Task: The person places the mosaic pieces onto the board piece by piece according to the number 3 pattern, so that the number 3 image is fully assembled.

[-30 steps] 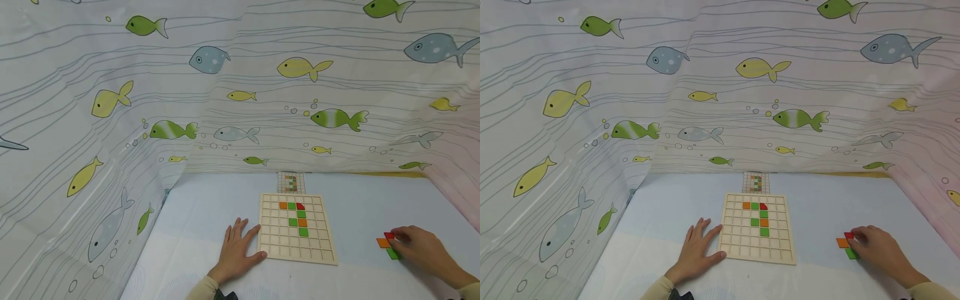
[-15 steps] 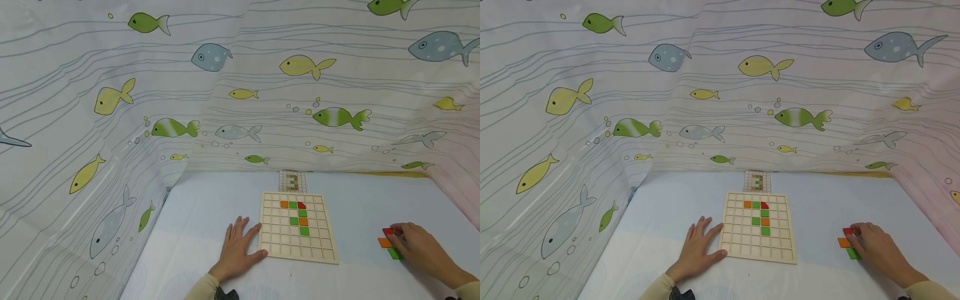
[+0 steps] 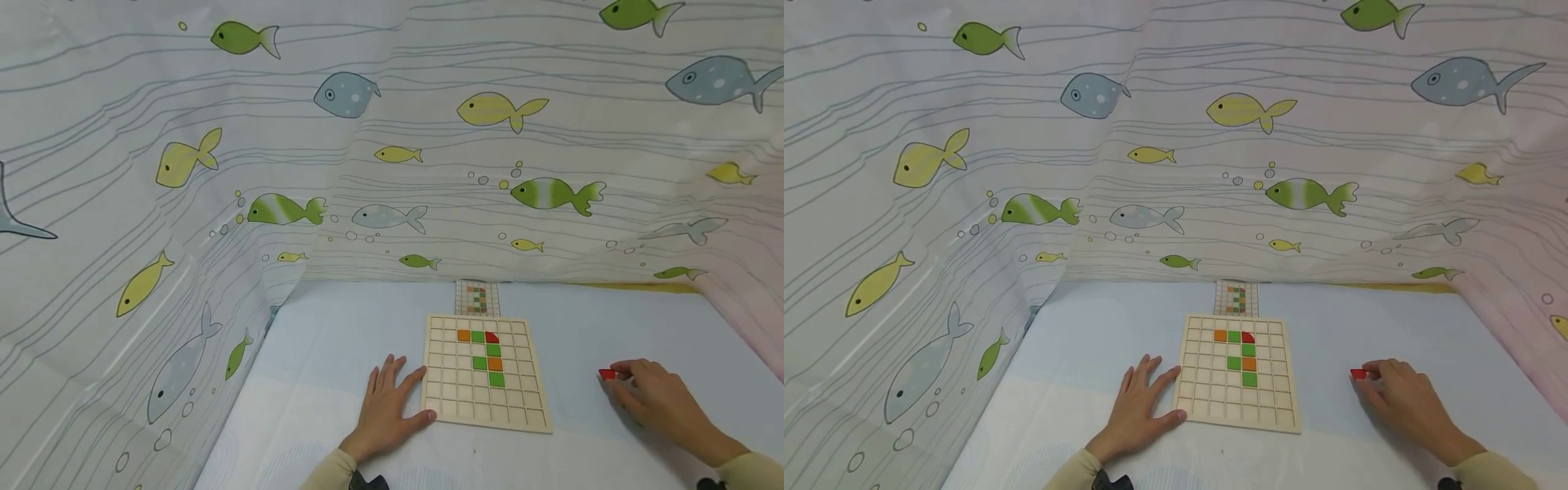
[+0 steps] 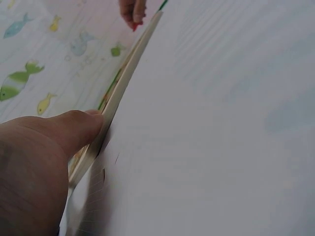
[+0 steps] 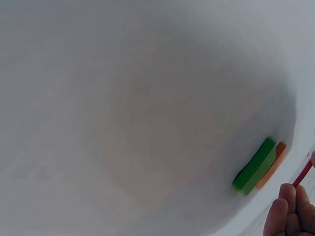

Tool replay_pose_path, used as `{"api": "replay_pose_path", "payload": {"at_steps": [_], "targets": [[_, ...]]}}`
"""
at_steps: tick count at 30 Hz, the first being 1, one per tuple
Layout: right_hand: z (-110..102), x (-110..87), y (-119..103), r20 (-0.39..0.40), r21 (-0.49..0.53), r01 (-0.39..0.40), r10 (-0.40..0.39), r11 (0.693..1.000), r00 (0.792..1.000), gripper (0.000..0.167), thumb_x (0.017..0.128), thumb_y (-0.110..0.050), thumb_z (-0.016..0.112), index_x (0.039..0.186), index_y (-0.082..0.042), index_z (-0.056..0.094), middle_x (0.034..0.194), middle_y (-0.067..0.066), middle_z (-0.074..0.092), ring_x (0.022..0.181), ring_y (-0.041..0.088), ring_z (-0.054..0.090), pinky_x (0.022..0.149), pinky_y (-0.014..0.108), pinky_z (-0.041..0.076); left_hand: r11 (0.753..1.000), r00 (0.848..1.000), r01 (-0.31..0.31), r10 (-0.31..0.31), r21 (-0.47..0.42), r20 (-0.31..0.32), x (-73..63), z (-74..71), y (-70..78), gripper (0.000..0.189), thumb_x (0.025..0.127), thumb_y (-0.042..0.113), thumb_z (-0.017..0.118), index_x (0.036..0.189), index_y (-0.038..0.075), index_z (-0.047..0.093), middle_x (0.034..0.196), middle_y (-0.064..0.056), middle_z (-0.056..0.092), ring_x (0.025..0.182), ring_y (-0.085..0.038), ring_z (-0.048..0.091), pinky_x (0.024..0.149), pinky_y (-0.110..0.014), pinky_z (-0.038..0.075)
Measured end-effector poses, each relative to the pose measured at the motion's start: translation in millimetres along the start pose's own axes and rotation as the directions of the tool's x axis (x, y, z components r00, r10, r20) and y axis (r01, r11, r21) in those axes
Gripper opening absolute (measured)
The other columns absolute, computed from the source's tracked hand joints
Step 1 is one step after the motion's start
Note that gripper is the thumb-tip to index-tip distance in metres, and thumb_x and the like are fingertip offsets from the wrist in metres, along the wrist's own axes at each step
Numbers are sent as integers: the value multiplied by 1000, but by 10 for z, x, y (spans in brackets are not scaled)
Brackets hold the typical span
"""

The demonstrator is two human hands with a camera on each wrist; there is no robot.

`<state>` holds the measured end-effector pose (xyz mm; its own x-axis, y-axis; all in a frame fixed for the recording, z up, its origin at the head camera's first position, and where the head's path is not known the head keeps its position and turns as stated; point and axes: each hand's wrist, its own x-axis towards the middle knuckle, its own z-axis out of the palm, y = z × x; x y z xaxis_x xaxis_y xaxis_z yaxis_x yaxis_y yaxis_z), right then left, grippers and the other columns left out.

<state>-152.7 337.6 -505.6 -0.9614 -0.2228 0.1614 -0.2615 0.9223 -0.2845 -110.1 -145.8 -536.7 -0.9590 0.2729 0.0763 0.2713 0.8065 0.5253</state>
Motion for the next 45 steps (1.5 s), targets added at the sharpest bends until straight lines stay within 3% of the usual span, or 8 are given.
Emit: {"api": "replay_pose_path", "payload": {"at_steps": [9,19,29,45], "targets": [[134,43,-217,-50,19,51,-50,999,997,32,87,-17,85,110,2,72,96,8,72,84,24,68,65,38,57,1000,1000,-7,7,-2,-9,-21,3,-6,76,94,66,65,158,26,52,168,-19,34,163,-44,17,128,-69,11],[222,105,-393,-92,33,99,-95,995,991,33,86,-17,86,110,0,72,97,6,72,90,26,68,74,48,55,1000,1000,-12,12,4,-8,-23,1,4,76,94,65,66,158,27,51,168,-19,34,163,-44,17,129,-68,11],[299,199,-559,-82,46,125,-121,991,989,32,87,-20,85,110,-1,72,96,4,71,90,23,66,74,45,55,1000,1000,-16,16,-4,-5,-16,-11,13,76,95,65,66,158,27,51,169,-19,33,164,-43,15,129,-69,10],[377,247,-888,-17,102,101,-100,990,995,36,93,-31,83,116,-5,72,98,-1,70,93,17,61,79,43,49,1000,1000,-24,24,7,-12,-2,-6,7,75,95,63,66,158,26,51,167,-21,34,162,-45,18,127,-70,13]]}}
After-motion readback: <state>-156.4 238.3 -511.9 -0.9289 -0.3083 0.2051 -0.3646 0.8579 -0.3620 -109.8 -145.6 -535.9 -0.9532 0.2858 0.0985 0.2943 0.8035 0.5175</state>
